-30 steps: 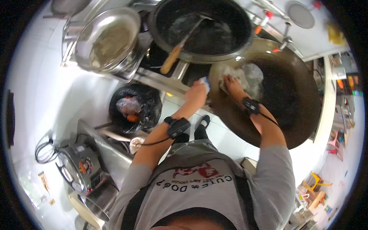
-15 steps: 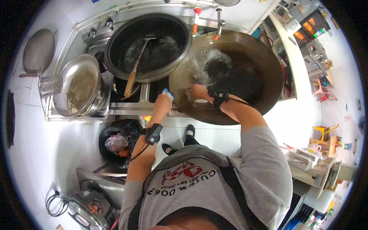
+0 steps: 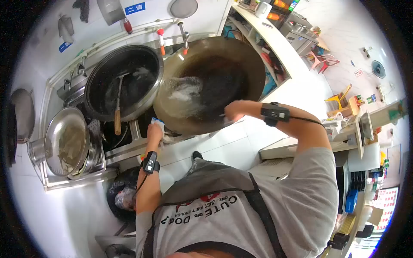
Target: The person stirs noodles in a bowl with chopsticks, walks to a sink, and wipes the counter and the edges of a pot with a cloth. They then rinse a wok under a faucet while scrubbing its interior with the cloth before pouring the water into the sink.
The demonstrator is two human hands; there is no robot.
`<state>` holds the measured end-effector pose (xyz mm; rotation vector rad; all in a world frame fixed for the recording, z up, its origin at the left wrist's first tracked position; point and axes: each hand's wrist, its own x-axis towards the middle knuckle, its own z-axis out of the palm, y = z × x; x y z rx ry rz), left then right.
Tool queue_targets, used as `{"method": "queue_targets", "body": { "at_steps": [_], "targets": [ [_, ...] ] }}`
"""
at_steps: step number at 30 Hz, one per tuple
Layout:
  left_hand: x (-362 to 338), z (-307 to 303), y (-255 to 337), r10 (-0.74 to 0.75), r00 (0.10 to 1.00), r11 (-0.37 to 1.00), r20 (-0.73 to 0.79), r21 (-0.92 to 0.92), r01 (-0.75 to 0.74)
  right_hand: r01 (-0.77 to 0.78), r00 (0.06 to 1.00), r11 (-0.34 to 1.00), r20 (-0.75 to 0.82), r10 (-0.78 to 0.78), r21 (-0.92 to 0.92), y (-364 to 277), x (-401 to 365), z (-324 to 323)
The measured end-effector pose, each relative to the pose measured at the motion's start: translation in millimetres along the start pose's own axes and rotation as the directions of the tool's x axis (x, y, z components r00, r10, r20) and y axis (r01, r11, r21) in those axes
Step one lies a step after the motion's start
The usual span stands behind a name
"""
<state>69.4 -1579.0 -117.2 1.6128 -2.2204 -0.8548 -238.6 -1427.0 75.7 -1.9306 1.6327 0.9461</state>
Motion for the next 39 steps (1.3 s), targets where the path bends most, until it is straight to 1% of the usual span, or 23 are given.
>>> {"method": "queue_targets", "body": {
  "at_steps": [1,3,6,9,10,12,13,15,17,19,20,21,23,25,28,30,31,32,33,35,36,37,39],
  "targets": [
    [-3,-3,3,0.009,1.000,1.000,0.000,-0.004,-0.009,-0.248,0.967,0.966,-0.081,0.242,-0.070,14,-15,4],
    [-5,-8,6,-0.006,1.000,0.999,0.017,-0.040,0.007,-0.414,0.906,0.862,-0.043,0.421,-0.294,46,-24,-4],
    [-5,-4,3,-0.086,0.996,0.994,0.037,-0.063,0.088,-0.491,0.864,0.784,-0.097,0.494,-0.380,132,18,23],
    [-16,-15,16,-0.149,0.988,0.983,-0.031,-0.116,0.145,-0.583,0.758,0.629,-0.067,0.649,-0.514,129,15,-25],
    [-19,-17,17,-0.127,0.991,0.985,-0.040,-0.124,0.121,-0.590,0.759,0.626,-0.085,0.646,-0.509,138,25,-30],
    [-20,-12,12,-0.091,0.993,0.989,-0.072,-0.124,0.082,-0.746,0.645,0.471,-0.331,0.689,-0.471,167,55,-30],
    [-20,-7,8,-0.081,0.992,0.991,-0.095,-0.116,0.070,-0.751,0.644,0.474,-0.347,0.682,-0.460,180,74,-29],
    [-24,-8,9,-0.141,0.988,0.986,-0.058,-0.093,0.136,-0.822,0.550,0.347,-0.476,0.686,-0.451,202,118,-32],
    [-29,-11,14,-0.180,0.981,0.979,-0.074,-0.110,0.171,-0.803,0.593,0.435,-0.483,0.644,-0.407,209,154,-44],
    [-31,-24,27,-0.232,0.971,0.969,-0.061,-0.104,0.225,-0.810,0.562,0.464,-0.699,0.442,-0.358,221,209,-40],
    [-30,-27,31,-0.265,0.964,0.959,-0.023,-0.116,0.260,-0.728,0.559,0.668,-0.698,0.448,-0.155,235,260,-38],
    [-28,-27,30,-0.273,0.962,0.958,-0.027,-0.093,0.270,-0.601,0.688,0.767,-0.636,0.351,-0.227,223,274,-51],
    [-31,-24,28,-0.271,0.962,0.955,-0.017,-0.130,0.267,-0.582,0.646,0.791,-0.698,0.309,-0.189,187,313,-73],
    [-32,-29,33,-0.293,0.956,0.947,0.016,-0.132,0.293,-0.486,0.639,0.852,-0.744,0.197,-0.193,147,339,-92],
    [-28,-33,41,-0.288,0.957,0.951,0.028,-0.110,0.289,-0.266,0.635,0.902,-0.766,-0.101,-0.340,85,356,-93],
    [-28,-36,42,-0.299,0.953,0.945,0.049,-0.124,0.303,-0.178,0.502,0.837,-0.779,-0.375,-0.518,57,378,-59],
    [-28,-36,38,-0.284,0.958,0.950,0.044,-0.123,0.287,-0.024,0.440,0.814,-0.738,-0.512,-0.580,43,366,-45],
    [-28,-32,33,-0.274,0.961,0.953,0.035,-0.121,0.276,-0.028,0.428,0.786,-0.718,-0.549,-0.618,30,383,-12],
    [-29,-30,30,-0.263,0.964,0.957,0.029,-0.120,0.265,0.161,0.502,0.835,-0.685,-0.529,-0.527,18,359,-3],
    [-30,-32,34,-0.246,0.969,0.960,0.017,-0.135,0.246,0.315,0.586,0.867,-0.639,-0.498,-0.388,27,318,5],
    [-30,-32,36,-0.248,0.969,0.958,0.000,-0.146,0.245,0.355,0.523,0.858,-0.682,-0.511,-0.371,43,311,14],
    [-30,-30,31,-0.233,0.972,0.961,0.011,-0.151,0.232,0.363,0.669,0.919,-0.642,-0.373,-0.155,66,318,18],
    [-28,-23,20,-0.197,0.980,0.974,-0.010,-0.118,0.194,0.203,0.875,0.940,-0.481,-0.049,0.274,114,342,36]
  ]
}}
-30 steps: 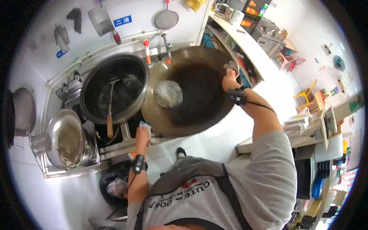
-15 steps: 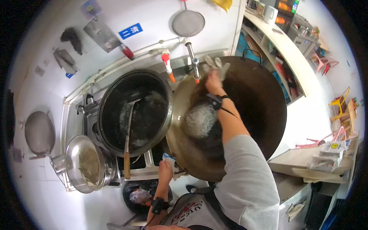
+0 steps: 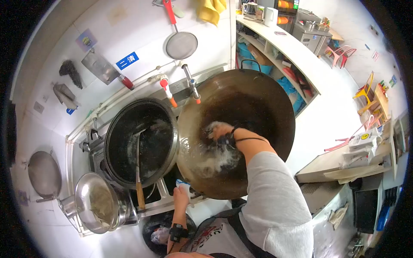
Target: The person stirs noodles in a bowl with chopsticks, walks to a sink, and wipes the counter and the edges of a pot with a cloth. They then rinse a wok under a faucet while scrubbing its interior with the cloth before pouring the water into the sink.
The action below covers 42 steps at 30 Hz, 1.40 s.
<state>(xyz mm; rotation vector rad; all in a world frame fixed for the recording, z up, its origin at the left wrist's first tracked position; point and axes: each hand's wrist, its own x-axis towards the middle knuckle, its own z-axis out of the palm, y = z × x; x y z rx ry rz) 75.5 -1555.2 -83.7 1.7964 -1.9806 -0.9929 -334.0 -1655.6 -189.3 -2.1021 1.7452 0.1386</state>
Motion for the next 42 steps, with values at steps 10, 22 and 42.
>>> {"method": "queue_targets", "body": {
  "at_steps": [10,22,42],
  "targets": [
    [2,4,-5,-0.031,0.999,0.999,0.025,-0.012,0.031,-0.213,0.975,0.582,-0.211,0.073,-0.784,62,-105,-258],
    [3,6,-3,0.040,0.998,0.996,-0.042,-0.076,-0.043,0.142,0.623,0.880,0.732,0.276,-0.453,-87,-260,-180],
    [-4,-3,10,-0.042,0.999,0.999,-0.022,-0.012,0.041,-0.133,0.944,0.743,-0.313,-0.107,-0.656,-10,-46,-30]
  ]
}}
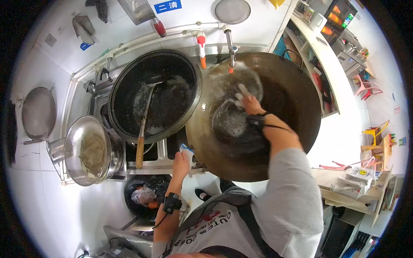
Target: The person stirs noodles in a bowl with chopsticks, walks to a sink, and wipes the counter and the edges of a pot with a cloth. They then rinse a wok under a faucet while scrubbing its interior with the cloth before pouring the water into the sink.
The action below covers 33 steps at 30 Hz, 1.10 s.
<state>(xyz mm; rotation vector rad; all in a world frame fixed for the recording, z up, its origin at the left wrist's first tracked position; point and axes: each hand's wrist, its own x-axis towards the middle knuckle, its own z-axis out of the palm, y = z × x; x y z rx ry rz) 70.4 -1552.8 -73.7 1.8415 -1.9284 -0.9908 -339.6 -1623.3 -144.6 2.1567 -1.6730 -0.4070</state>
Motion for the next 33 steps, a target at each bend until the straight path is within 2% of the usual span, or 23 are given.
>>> {"method": "queue_targets", "body": {
  "at_steps": [1,2,4,5,6,7,9,11,12,14,16,18,21,23,24,25,26,27,29,30,31,32,33],
  "targets": [
    [-1,0,0,0.008,1.000,1.000,-0.011,-0.017,-0.008,0.076,0.986,0.995,-0.144,-0.086,-0.068,16,-26,-11],
    [0,0,0,0.018,1.000,0.999,-0.024,-0.037,-0.019,0.367,0.912,0.897,0.286,-0.295,-0.247,17,-49,16],
    [2,-1,1,0.009,1.000,0.999,-0.024,-0.052,-0.011,0.655,0.647,0.703,0.686,-0.333,-0.277,0,-80,7],
    [2,0,0,-0.006,1.000,0.998,-0.018,-0.063,0.005,0.582,0.646,0.813,0.602,-0.468,0.008,-14,-93,-33],
    [4,2,-1,0.005,1.000,0.998,-0.021,-0.069,-0.006,0.483,0.668,0.822,0.480,-0.569,0.302,-26,-99,-83],
    [5,4,-4,0.004,1.000,0.998,-0.024,-0.070,-0.006,0.407,0.671,0.755,0.392,-0.629,0.514,-40,-91,-155],
    [6,6,-7,0.008,1.000,0.997,-0.029,-0.073,-0.010,0.247,0.685,0.537,0.247,-0.686,0.807,-90,-92,-157],
    [8,6,-8,-0.017,1.000,0.993,-0.002,-0.115,0.016,0.319,0.758,0.436,0.050,-0.651,0.841,-133,-77,-118],
    [8,8,-10,-0.018,1.000,0.993,-0.010,-0.115,0.016,0.454,0.794,0.462,-0.110,-0.598,0.762,-150,-55,-127],
    [8,13,-16,0.025,0.999,0.996,-0.031,-0.084,-0.028,0.529,0.838,0.615,-0.248,-0.486,0.585,-169,-12,-122],
    [8,14,-19,0.076,0.996,0.997,-0.036,-0.018,-0.076,0.397,0.897,0.826,-0.359,-0.257,0.401,-184,33,-91],
    [7,10,-12,-0.005,1.000,1.000,-0.007,-0.019,0.005,0.302,0.951,0.751,-0.240,-0.194,0.587,-185,85,-22],
    [5,18,-29,0.075,0.997,0.996,-0.016,0.049,-0.075,0.189,0.978,0.944,0.037,-0.206,0.272,-118,121,-47],
    [2,3,-9,0.116,0.993,0.989,0.028,0.086,-0.118,-0.007,1.000,0.994,0.007,0.007,0.107,-74,140,-53],
    [3,5,-13,0.112,0.993,0.989,0.023,0.095,-0.114,-0.145,0.986,0.988,-0.072,0.148,0.051,-55,150,-49],
    [3,8,-21,0.214,0.977,0.965,0.011,0.156,-0.213,-0.218,0.976,0.974,-0.044,0.215,-0.064,-33,161,-33],
    [3,10,-27,0.312,0.950,0.928,0.003,0.214,-0.306,-0.281,0.959,0.943,-0.024,0.281,-0.181,-12,169,-14],
    [3,11,-30,0.304,0.953,0.930,-0.001,0.219,-0.296,-0.274,0.962,0.946,-0.027,0.273,-0.174,12,166,-6],
    [3,13,-30,0.174,0.985,0.979,0.011,0.108,-0.175,-0.575,0.817,0.817,-0.080,0.571,-0.048,64,143,-9],
    [2,13,-26,0.169,0.985,0.980,0.015,0.103,-0.170,-0.621,0.781,0.758,-0.081,0.619,-0.202,85,123,-21],
    [4,10,-19,0.063,0.998,0.998,0.012,0.023,-0.063,-0.680,0.719,0.696,-0.025,0.694,-0.230,108,109,-6],
    [4,6,-12,-0.049,0.999,0.997,0.021,-0.057,0.050,-0.653,0.715,0.561,-0.170,0.678,-0.508,119,85,6],
    [3,3,-5,-0.076,0.997,0.995,0.016,-0.061,0.077,-0.610,0.679,0.578,0.019,0.734,-0.542,122,61,-5]
  ]
}}
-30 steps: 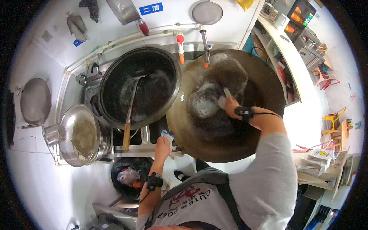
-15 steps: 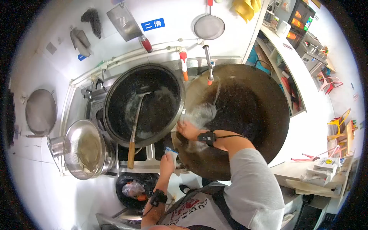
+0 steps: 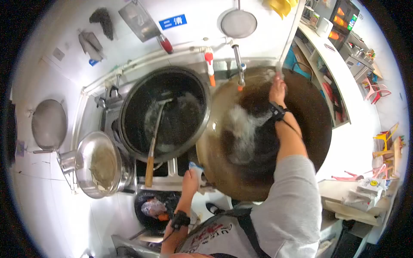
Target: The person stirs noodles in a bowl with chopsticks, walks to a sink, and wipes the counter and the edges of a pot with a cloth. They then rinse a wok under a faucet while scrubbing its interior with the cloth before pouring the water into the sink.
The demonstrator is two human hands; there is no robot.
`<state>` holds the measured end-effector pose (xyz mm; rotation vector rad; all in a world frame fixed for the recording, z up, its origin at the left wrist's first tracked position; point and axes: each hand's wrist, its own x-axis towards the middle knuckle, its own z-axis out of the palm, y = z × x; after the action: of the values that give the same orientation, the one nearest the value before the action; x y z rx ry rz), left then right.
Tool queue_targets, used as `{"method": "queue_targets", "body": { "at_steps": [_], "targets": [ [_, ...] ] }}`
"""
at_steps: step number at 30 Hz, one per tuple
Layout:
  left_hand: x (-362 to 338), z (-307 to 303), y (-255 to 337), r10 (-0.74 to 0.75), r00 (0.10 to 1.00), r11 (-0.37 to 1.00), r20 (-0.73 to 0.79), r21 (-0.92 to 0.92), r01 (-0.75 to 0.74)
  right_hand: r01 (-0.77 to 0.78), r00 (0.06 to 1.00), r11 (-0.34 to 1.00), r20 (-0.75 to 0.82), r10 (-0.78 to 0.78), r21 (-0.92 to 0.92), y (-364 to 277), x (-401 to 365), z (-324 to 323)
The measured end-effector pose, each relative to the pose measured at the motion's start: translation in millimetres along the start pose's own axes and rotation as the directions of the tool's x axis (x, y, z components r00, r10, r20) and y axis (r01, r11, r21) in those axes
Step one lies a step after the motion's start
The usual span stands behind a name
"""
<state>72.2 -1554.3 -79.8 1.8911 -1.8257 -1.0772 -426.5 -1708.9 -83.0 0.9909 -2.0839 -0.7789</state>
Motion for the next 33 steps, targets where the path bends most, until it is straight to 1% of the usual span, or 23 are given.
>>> {"method": "queue_targets", "body": {
  "at_steps": [2,4,6,8,9,10,11,13,15,16,17,18,19,20,21,22,23,24,25,26,28,31,33],
  "targets": [
    [2,4,-6,0.052,0.998,0.998,-0.037,-0.036,-0.053,0.109,0.991,0.982,0.095,-0.095,-0.155,35,-43,7],
    [3,5,-5,0.016,1.000,0.999,-0.027,-0.041,-0.017,0.427,0.898,0.896,0.171,-0.406,-0.119,46,-104,3],
    [2,4,-6,0.026,1.000,0.998,-0.014,-0.064,-0.027,0.756,0.644,0.654,0.232,-0.729,-0.041,38,-155,-31],
    [3,2,-3,0.047,0.999,0.997,-0.010,-0.055,-0.047,0.901,0.419,0.431,0.154,-0.895,0.052,15,-189,-71],
    [12,16,-27,0.209,0.978,0.977,-0.024,0.035,-0.209,0.866,0.477,0.471,0.005,-0.879,0.171,-28,-207,-50],
    [13,16,-28,0.159,0.987,0.987,-0.021,-0.010,-0.159,0.833,0.523,0.467,-0.145,-0.840,0.297,-69,-225,-27],
    [14,16,-24,0.105,0.994,0.993,-0.018,-0.052,-0.106,0.793,0.579,0.449,-0.281,-0.765,0.411,-81,-228,-62],
    [8,8,-9,0.088,0.996,0.995,-0.015,-0.055,-0.088,0.745,0.491,0.149,-0.383,-0.782,0.650,-83,-215,-103],
    [7,6,-11,0.044,0.999,0.998,-0.027,-0.039,-0.045,0.757,0.567,0.172,-0.502,-0.653,0.631,-80,-195,-114],
    [8,8,-17,0.110,0.994,0.994,-0.012,0.007,-0.110,0.802,0.556,0.200,-0.582,-0.594,0.562,-86,-177,-98],
    [8,8,-22,0.170,0.985,0.984,0.005,0.053,-0.170,0.848,0.476,0.069,-0.695,-0.539,0.526,-119,-152,-54],
    [8,8,-23,0.158,0.987,0.986,-0.004,0.058,-0.158,0.690,0.606,0.160,-0.443,-0.661,0.706,-101,-132,-55],
    [9,8,-22,0.151,0.988,0.988,-0.015,0.046,-0.150,0.513,0.679,0.319,-0.149,-0.719,0.797,-81,-111,-57],
    [9,8,-20,0.143,0.989,0.989,-0.022,0.031,-0.142,0.685,0.662,0.426,-0.260,-0.703,0.591,-48,-98,-51],
    [9,10,-19,0.129,0.991,0.991,-0.020,0.028,-0.128,0.633,0.747,0.555,-0.240,-0.619,0.540,-54,-80,-4],
    [9,11,-18,0.129,0.989,0.992,-0.068,0.021,-0.128,0.617,0.785,0.658,-0.403,-0.471,0.432,-17,-73,3],
    [7,12,-18,0.127,0.986,0.992,-0.107,0.015,-0.126,0.604,0.797,0.706,-0.283,-0.534,0.371,11,-57,10],
    [7,11,-17,0.118,0.989,0.993,-0.083,0.019,-0.117,0.665,0.743,0.686,-0.359,-0.565,0.294,55,-47,4],
    [8,10,-17,0.109,0.993,0.994,-0.054,0.020,-0.108,0.613,0.785,0.758,-0.279,-0.553,0.223,78,-36,20],
    [10,10,-19,0.109,0.993,0.994,-0.043,0.029,-0.108,0.702,0.707,0.694,-0.270,-0.654,0.157,132,-38,-24],
    [12,13,-19,0.115,0.993,0.993,-0.013,0.029,-0.114,0.765,0.643,0.644,-0.043,-0.764,0.009,185,-29,-14],
    [13,9,-17,0.110,0.994,0.994,0.002,-0.003,-0.110,0.870,0.425,0.492,0.461,-0.778,0.029,266,-86,-121],
    [20,11,-18,0.116,0.993,0.990,0.033,-0.081,-0.113,0.843,0.391,0.526,0.545,-0.741,0.111,267,-129,-101]
  ]
}}
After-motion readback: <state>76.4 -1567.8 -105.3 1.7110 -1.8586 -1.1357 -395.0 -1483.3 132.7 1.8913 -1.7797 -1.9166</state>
